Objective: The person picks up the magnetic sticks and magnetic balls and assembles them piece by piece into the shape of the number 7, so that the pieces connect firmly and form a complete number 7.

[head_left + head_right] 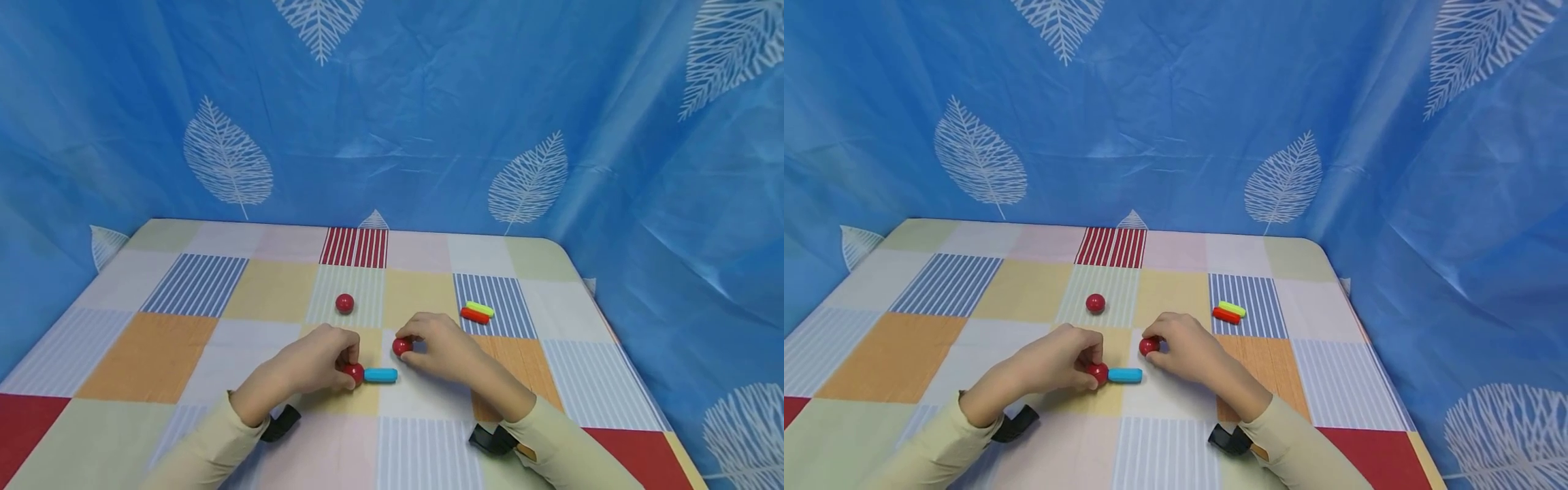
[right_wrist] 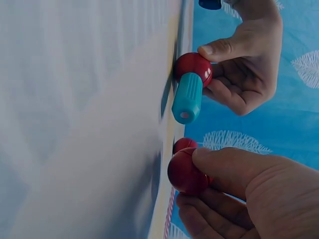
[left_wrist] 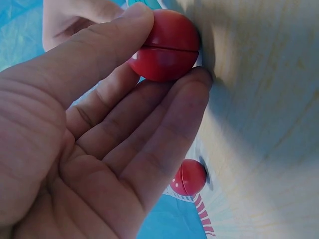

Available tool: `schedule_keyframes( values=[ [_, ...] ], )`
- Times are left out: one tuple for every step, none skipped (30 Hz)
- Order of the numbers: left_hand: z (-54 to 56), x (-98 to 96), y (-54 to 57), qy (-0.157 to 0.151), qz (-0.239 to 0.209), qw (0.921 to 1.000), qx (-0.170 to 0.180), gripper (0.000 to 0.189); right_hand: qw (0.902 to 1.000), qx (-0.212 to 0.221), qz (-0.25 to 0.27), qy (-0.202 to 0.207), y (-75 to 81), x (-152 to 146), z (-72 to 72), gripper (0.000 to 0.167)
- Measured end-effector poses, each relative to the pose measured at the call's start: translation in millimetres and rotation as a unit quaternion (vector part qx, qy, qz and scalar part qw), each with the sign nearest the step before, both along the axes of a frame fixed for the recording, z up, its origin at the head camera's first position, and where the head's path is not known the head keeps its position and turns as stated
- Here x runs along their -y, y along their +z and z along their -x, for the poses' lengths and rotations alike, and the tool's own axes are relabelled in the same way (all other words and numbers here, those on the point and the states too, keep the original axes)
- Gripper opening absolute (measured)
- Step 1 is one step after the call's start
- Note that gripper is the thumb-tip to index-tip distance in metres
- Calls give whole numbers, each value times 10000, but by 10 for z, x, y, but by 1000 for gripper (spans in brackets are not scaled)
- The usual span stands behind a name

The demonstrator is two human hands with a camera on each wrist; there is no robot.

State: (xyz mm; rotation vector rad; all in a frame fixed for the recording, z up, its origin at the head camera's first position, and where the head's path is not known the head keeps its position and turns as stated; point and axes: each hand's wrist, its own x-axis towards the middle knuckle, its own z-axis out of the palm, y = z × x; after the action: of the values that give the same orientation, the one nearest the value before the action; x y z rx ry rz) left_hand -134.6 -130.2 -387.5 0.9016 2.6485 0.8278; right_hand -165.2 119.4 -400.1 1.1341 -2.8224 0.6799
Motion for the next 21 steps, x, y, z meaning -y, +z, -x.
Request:
schedule_keyframes(
  values=[
    [1,1,6,5,23,10000,10,30,10000,-3,-21,-12,-2,-18,-16,22],
    [2,2,6,8,33,10000,13,30,10000,8,-60,-34,-5,-35,-31,23],
    [4,3,7,15,46,10000,26,30,9999,20,-90,-53,-9,-52,-45,23],
    [6,1,7,27,68,10000,29,30,9999,25,-124,-65,-11,-67,-58,23],
    [8,1,10,38,95,9999,33,30,9998,38,-158,-77,-10,-81,-71,23],
    [10,0,12,49,107,9999,41,30,9998,44,-185,-85,-11,-96,-84,24],
    [11,-1,13,61,124,9999,38,30,9997,61,-212,-88,-10,-110,-97,24],
    [13,-2,14,63,123,9999,39,30,9997,90,-228,-86,-10,-124,-109,24],
    [13,-2,16,64,126,9999,38,30,9996,119,-236,-87,-8,-138,-122,24],
    [12,-1,17,60,121,9999,36,30,9996,147,-249,-77,-6,-151,-135,24],
    [12,0,16,50,110,9999,40,30,9995,178,-250,-61,-7,-163,-149,24],
    [11,1,13,49,103,9999,50,30,9995,204,-246,-46,-8,-176,-163,24],
    [10,1,9,47,100,9999,51,30,9994,230,-246,-29,-10,-187,-177,25],
    [9,0,7,42,95,9999,58,30,9995,234,-234,-9,-12,-195,-190,25],
    [8,-1,3,49,102,9999,65,30,9995,229,-211,20,-13,-202,-204,24],
    [9,-3,1,60,111,9999,80,30,9996,220,-186,61,-14,-207,-216,24],
    [10,-4,1,67,127,9999,93,30,9996,213,-153,102,-17,-213,-227,24],
    [12,-6,0,71,138,9998,102,30,9996,201,-115,144,-18,-217,-239,24],
    [14,-7,0,73,149,9998,105,30,9996,192,-77,184,-20,-219,-249,23],
    [16,-8,0,69,153,9998,110,30,9996,186,-39,220,-20,-221,-259,23],
    [18,-9,3,71,156,9998,106,30,9995,196,-12,251,-22,-222,-268,22]
  ],
)
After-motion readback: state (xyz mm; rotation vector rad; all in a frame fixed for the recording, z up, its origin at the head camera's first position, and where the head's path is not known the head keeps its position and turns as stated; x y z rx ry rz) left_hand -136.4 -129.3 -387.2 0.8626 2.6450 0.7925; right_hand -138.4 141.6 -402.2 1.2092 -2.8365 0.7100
